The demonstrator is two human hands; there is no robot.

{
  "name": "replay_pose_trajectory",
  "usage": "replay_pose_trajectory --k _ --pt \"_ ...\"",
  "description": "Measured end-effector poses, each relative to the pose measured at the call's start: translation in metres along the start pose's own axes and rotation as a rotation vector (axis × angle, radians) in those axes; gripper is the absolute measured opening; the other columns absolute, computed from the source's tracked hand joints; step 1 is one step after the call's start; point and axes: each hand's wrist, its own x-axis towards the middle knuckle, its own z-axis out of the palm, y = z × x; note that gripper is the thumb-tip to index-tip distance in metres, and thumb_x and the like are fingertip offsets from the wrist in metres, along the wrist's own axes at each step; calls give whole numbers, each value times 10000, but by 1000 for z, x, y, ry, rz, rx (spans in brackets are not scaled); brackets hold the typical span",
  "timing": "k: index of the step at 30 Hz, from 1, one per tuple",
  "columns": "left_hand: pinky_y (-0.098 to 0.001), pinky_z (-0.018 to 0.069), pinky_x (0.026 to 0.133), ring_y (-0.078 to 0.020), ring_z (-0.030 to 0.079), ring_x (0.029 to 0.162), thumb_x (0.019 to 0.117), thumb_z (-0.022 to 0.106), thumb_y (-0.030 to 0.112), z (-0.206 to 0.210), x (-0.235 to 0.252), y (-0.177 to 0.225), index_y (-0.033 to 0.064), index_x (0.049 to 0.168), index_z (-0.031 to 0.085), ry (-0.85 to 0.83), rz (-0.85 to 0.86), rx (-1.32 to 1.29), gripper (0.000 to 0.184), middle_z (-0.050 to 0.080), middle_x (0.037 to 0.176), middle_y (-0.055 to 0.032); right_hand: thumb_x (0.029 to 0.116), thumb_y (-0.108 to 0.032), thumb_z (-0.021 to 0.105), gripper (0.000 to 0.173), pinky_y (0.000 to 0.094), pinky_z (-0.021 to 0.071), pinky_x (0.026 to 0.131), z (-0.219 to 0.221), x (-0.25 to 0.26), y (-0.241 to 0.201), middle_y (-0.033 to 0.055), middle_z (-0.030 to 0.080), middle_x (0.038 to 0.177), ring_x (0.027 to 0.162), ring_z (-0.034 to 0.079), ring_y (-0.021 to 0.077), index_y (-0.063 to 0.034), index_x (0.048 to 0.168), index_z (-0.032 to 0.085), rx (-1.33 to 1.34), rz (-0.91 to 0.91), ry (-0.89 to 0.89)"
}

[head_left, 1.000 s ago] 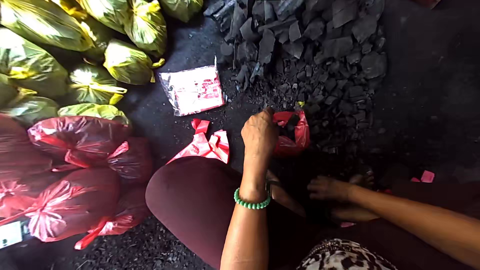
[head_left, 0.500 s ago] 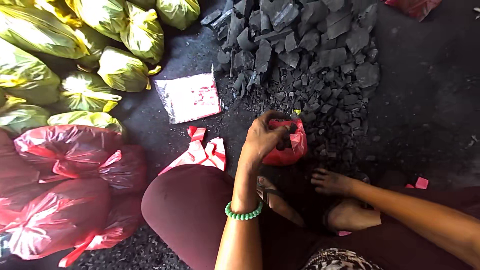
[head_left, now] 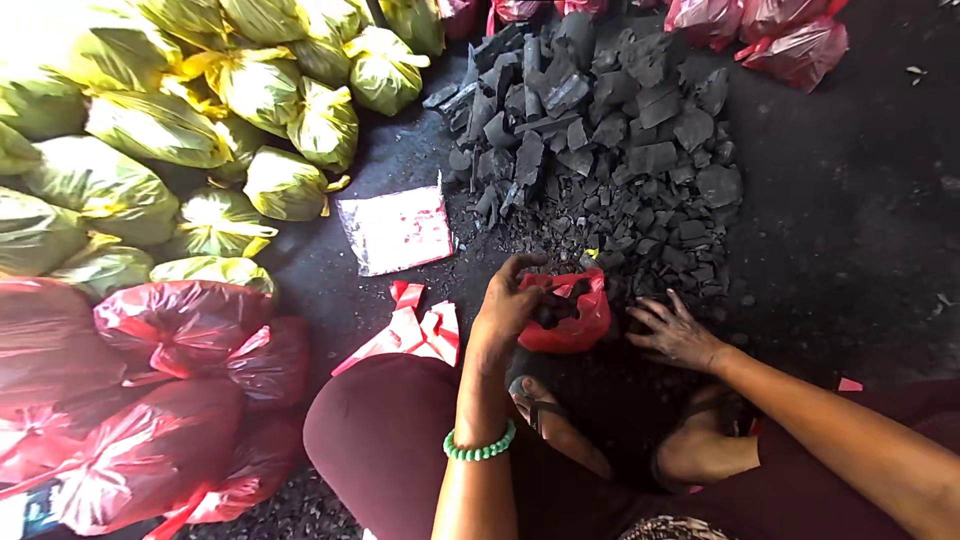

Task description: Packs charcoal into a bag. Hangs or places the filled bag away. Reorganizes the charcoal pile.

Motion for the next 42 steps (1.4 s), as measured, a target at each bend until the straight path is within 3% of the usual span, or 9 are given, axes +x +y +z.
replay_pose_trajectory --k 6,11,16,21,23,29,37,40,42 --pt "-250 492 576 -129 586 642 1045 512 66 -5 -3 -8 236 1441 477 50 -6 -92 432 654 1034 -111 830 -246 856 492 755 327 1065 -15 13 -7 174 514 1516 1434 395 468 -227 1303 722 25 192 -201" --pt "-220 446 561 -79 531 620 1034 512 85 -4 -1 -6 232 1459 469 63 -32 -94 451 646 953 -84 808 -256 863 462 659 503 915 -8 18 8 200 585 1408 1313 519 469 -233 1253 740 -4 184 -24" --pt "-178 485 568 -33 566 609 1028 478 50 -5 -17 12 205 1430 494 89 73 -226 431 662 905 -29 814 -403 848 664 634 467 1014 -16 26 -11 278 475 1490 1356 478 483 -95 1362 635 192 378 120" --pt "-210 561 649 -64 657 727 964 504 -23 -15 -43 43 184 1443 487 138 190 -241 521 693 1075 -46 756 -511 877 989 790 271 1069 -14 60 -44 222 204 1680 1490 239 531 -343 1593 378 189 597 -127" --pt "-209 570 638 -60 658 702 938 526 -28 -15 -49 54 184 1433 505 152 227 -209 539 702 1055 -33 803 -401 874 967 830 224 1061 -11 71 -52 221 113 1703 1502 177 557 -371 1608 338 187 632 -206" --pt "-250 595 629 -90 667 687 903 557 -53 -11 -46 56 187 1448 491 122 299 -176 599 695 1104 -38 946 -241 742 620 728 375 1037 -22 62 -36 215 300 1641 1451 334 509 -331 1515 513 169 546 -233" --pt "-256 612 650 -107 707 756 872 534 -48 12 -38 56 157 1458 457 20 378 -393 625 713 1121 -50 808 -1 802 503 596 558 880 -39 54 -9 299 547 1304 1075 633 455 -64 1290 673 527 572 241" --pt "-242 596 642 -100 692 739 877 530 -29 15 -33 50 163 1454 457 -33 402 -490 612 705 1135 -89 768 24 808 482 594 495 975 -64 55 -1 309 597 1244 1154 585 448 19 1231 671 738 615 585" --pt "-233 582 614 -95 679 720 868 527 -16 18 -28 41 195 1457 456 -6 359 -502 629 702 1118 -76 766 86 745 470 490 498 986 -82 57 -4 265 576 1284 1190 563 343 39 1221 638 952 588 801"
